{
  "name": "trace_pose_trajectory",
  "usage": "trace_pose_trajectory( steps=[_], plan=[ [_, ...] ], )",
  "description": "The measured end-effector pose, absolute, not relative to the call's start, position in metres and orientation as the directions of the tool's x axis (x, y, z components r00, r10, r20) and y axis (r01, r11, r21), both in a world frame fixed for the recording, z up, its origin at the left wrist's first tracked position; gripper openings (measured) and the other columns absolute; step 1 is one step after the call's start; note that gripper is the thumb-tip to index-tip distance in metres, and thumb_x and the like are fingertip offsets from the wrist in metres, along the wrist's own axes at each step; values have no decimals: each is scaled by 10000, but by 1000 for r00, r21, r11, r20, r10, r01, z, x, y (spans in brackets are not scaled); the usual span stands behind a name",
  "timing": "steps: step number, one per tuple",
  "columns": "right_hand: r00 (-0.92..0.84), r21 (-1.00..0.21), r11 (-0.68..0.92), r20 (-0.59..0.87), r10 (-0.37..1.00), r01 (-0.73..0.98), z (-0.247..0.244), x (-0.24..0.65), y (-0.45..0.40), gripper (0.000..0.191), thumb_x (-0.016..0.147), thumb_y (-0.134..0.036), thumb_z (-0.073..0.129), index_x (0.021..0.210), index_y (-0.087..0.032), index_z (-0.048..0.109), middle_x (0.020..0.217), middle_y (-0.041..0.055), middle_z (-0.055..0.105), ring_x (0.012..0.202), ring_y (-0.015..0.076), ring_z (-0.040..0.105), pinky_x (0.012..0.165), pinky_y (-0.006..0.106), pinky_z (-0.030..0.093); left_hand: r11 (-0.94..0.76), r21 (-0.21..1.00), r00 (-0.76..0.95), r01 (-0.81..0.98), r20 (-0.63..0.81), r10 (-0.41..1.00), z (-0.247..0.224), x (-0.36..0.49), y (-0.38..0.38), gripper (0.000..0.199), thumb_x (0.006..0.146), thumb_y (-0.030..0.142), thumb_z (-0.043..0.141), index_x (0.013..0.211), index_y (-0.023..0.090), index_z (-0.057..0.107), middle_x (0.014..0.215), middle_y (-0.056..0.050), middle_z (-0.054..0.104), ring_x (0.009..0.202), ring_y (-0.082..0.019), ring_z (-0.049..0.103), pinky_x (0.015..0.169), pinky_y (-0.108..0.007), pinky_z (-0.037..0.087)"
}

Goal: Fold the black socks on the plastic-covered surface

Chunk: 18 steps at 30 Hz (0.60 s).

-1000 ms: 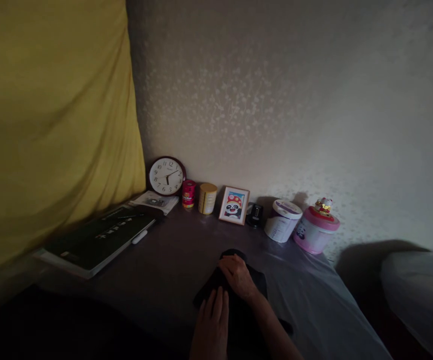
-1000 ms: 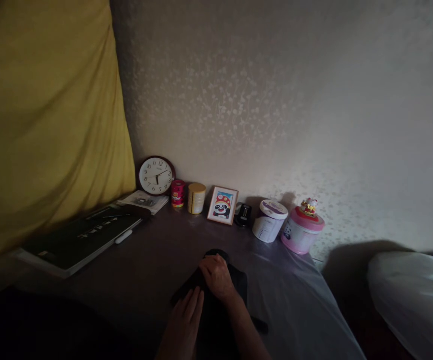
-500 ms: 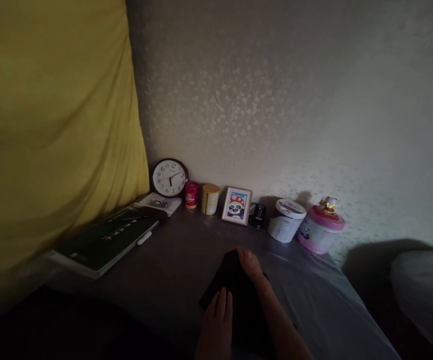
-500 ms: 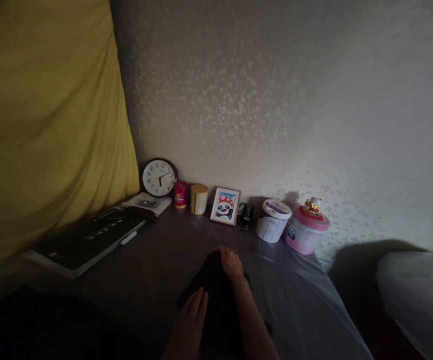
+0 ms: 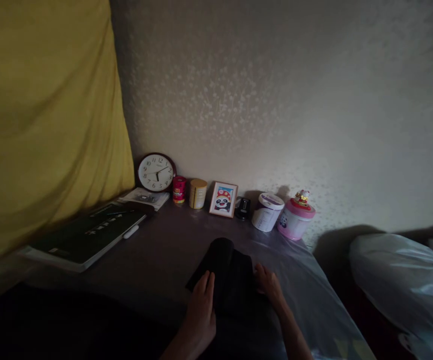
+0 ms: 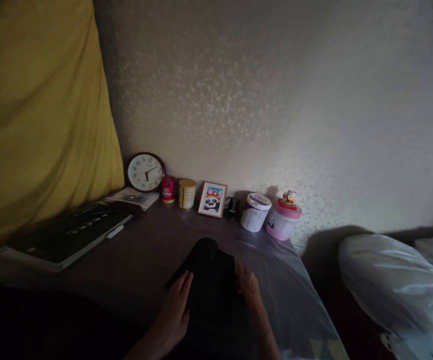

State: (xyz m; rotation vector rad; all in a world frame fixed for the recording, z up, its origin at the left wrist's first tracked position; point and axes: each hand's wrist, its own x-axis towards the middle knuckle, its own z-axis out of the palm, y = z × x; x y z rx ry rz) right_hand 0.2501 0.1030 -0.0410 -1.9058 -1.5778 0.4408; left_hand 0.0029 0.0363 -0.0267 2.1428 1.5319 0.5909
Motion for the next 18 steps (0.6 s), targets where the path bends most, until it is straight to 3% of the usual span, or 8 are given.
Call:
trace_pose_trajectory(
  steps=[3,9,14,18],
  plan=[
    [285,-740,-179,18,958,649,-35,236,96,429,821,-487,357,859,-185,659,730,59,677,615,186,623,476,246,439,-267,630,284,729,76,956,-29,-1,38,745,668,14,353,1386,54,159,1467,-154,207,1342,-220,214,1097,-385,234],
    [314,-840,-55,141,939,540,-19,214,88,480,752,-573,451,846,-159,675,784,57,688,793,229,629,664,287,461,-285,617,285,734,101,953,-31,0,38,752,658,14,370,1382,41,171,1463,-165,212,1339,-230,219,1097,-386,231],
    [296,-913,-53,76,952,405,-13,207,94,501,678,-583,530,835,-130,675,693,42,666,704,224,617,561,274,449,-311,556,298,771,118,947,-29,3,35,787,636,14,382,1389,59,157,1481,-147,163,1353,-229,177,1101,-380,223],
    [281,-936,22,128,951,352,-1,193,103,463,657,-570,560,775,-135,667,626,15,630,630,188,583,519,255,424,-300,498,299,814,85,951,-23,3,31,821,606,1,391,1389,62,153,1486,-156,114,1356,-254,156,1091,-408,245]
  ],
)
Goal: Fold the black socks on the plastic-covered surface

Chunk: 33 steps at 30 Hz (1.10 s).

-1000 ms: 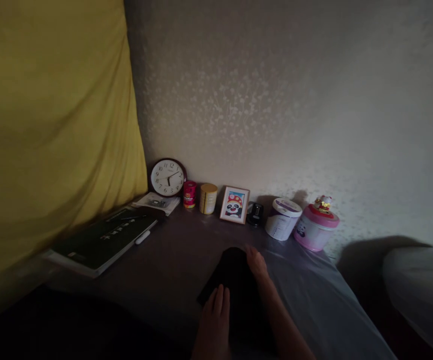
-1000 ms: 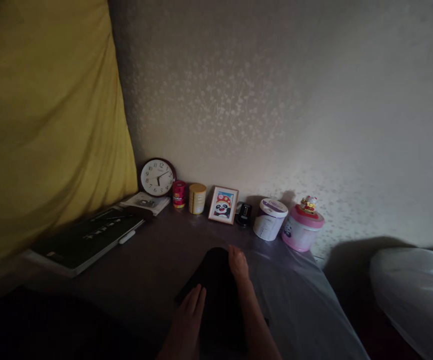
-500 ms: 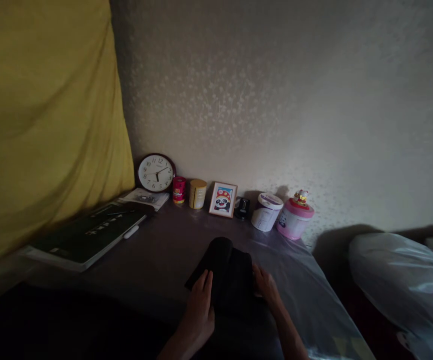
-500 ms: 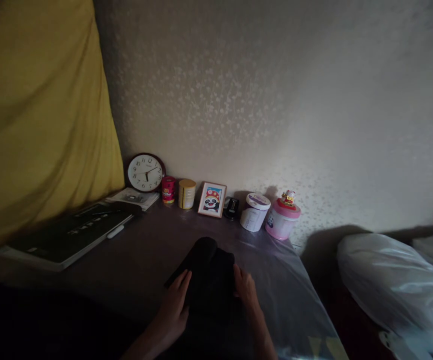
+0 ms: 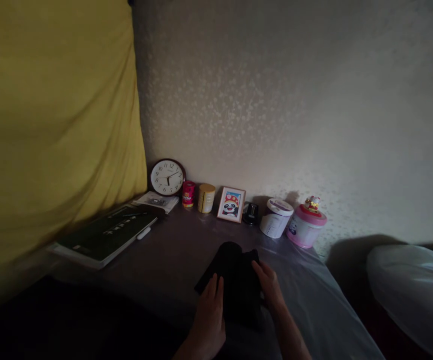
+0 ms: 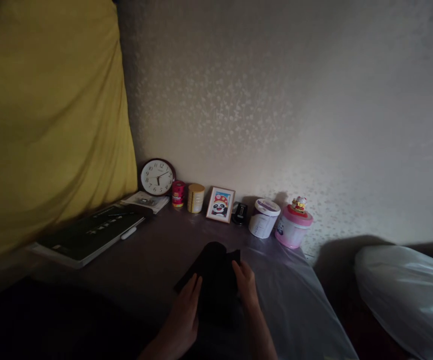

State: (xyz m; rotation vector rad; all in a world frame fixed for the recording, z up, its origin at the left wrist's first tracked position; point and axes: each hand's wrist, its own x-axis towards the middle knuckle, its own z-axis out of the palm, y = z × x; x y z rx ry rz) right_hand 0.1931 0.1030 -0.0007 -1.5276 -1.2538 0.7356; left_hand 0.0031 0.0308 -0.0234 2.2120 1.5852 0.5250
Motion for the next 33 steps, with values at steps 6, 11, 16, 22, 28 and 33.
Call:
trace_pose_trajectory(
  steps=[6,11,16,22,28,33],
  plan=[
    [237,-950,96,170,956,296,23,156,121,436,621,-550,600,753,-137,644,633,24,621,632,188,569,520,257,423,-313,454,284,834,133,949,-28,5,30,795,622,24,398,1384,47,171,1457,-193,206,1330,-277,239,1053,-430,311],
    [154,-970,83,120,981,227,20,135,136,424,614,-528,607,770,-136,651,625,30,632,625,199,587,517,270,436,-334,473,255,815,226,940,-43,9,35,800,640,81,447,1395,135,189,1436,-146,295,1299,-297,307,1022,-449,351],
    [143,-969,46,82,986,244,4,125,150,434,622,-498,606,842,-126,652,656,35,658,667,213,622,551,284,467,-363,458,273,811,251,929,-48,6,38,770,649,97,469,1383,135,238,1404,-155,353,1279,-313,337,1008,-471,363],
    [163,-900,45,127,978,434,-11,122,160,422,661,-404,588,949,-96,617,720,73,692,713,222,644,625,308,481,-373,440,286,817,253,924,-38,2,37,680,697,115,452,1359,153,303,1372,-134,408,1270,-281,355,1009,-425,366],
    [23,-929,57,70,997,366,-7,120,149,411,750,-411,499,1034,-120,549,659,44,688,626,187,649,544,280,483,-330,394,311,858,114,944,-37,-14,25,615,727,168,447,1329,99,343,1372,-158,404,1260,-281,375,1009,-411,369],
    [-165,-922,169,117,979,348,-1,116,136,309,803,-378,447,981,-158,574,780,48,713,717,164,650,638,283,493,-331,327,257,885,250,933,-19,-22,16,368,828,245,374,1144,134,526,1162,-153,569,1058,-288,541,905,-448,446]
  ],
)
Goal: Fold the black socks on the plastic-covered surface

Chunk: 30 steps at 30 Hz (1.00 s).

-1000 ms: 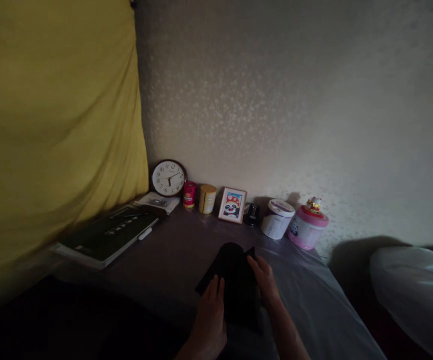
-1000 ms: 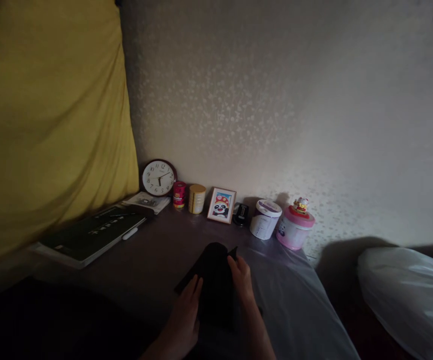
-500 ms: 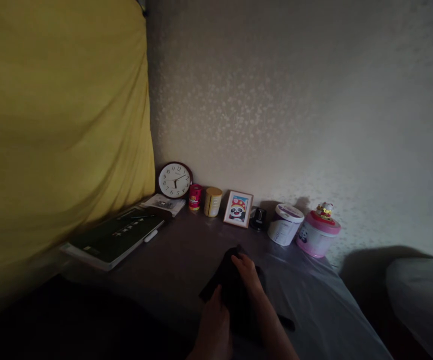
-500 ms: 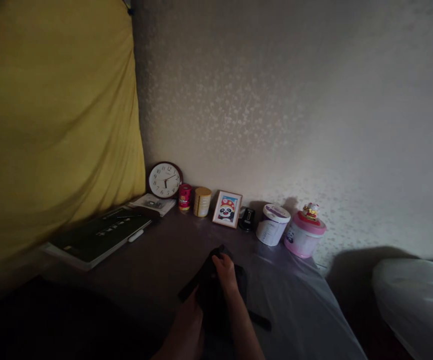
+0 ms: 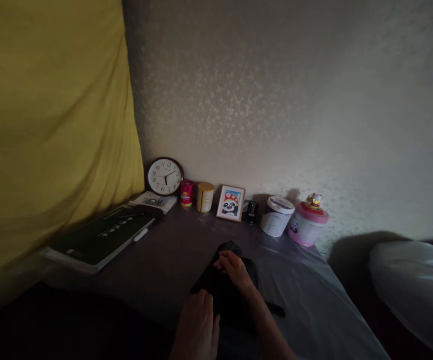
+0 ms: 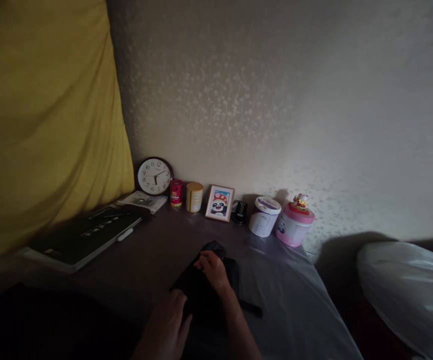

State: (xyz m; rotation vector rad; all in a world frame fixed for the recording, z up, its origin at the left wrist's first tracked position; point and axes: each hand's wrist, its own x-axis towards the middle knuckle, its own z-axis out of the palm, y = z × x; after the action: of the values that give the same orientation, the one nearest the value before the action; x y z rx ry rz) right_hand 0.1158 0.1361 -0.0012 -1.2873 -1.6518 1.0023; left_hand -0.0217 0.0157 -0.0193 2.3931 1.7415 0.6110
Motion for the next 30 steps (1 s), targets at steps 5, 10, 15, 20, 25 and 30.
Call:
trace_pose_trajectory(
  steps=[5,10,15,20,25,30],
  plan=[
    [-298,-824,338,217,929,454,4,114,126,228,819,-275,449,914,-219,649,904,13,705,862,156,633,809,292,460,-474,368,326,800,397,858,-6,-1,20,293,785,253,453,1060,209,542,1171,-81,524,1094,-250,498,942,-409,419],
    [-413,-765,440,251,876,469,7,113,116,234,856,-287,455,940,-249,670,891,-5,708,880,159,625,829,289,463,-423,342,319,839,321,892,-25,4,34,521,722,168,471,1242,198,454,1344,-98,418,1244,-280,370,1035,-447,321],
    [-386,-678,553,402,830,483,1,121,102,247,885,-300,444,959,-258,676,937,24,689,915,160,604,829,291,480,-398,331,334,856,235,913,-37,0,41,617,715,114,414,1329,141,353,1404,-101,372,1284,-257,337,1046,-423,326],
    [-414,-519,659,517,749,544,-13,133,113,278,904,-247,409,1050,-229,644,1035,55,678,1093,194,531,956,392,415,-359,262,304,896,228,925,-41,6,44,700,680,61,410,1364,131,282,1435,-97,309,1289,-258,336,1025,-416,367],
    [-380,-428,606,504,776,671,-24,144,148,282,900,-243,411,1074,-217,632,1147,63,637,1169,218,489,1029,485,303,-312,269,276,911,165,947,-43,9,47,700,681,72,436,1363,130,288,1442,-97,283,1286,-262,340,1024,-404,374],
    [-354,-417,572,493,795,706,-29,152,181,316,906,-238,364,1082,-201,625,1145,66,637,1165,203,494,1022,442,321,-284,338,271,897,87,959,-35,6,47,670,717,139,443,1366,116,277,1449,-98,250,1300,-282,309,1038,-419,354]
  ],
)
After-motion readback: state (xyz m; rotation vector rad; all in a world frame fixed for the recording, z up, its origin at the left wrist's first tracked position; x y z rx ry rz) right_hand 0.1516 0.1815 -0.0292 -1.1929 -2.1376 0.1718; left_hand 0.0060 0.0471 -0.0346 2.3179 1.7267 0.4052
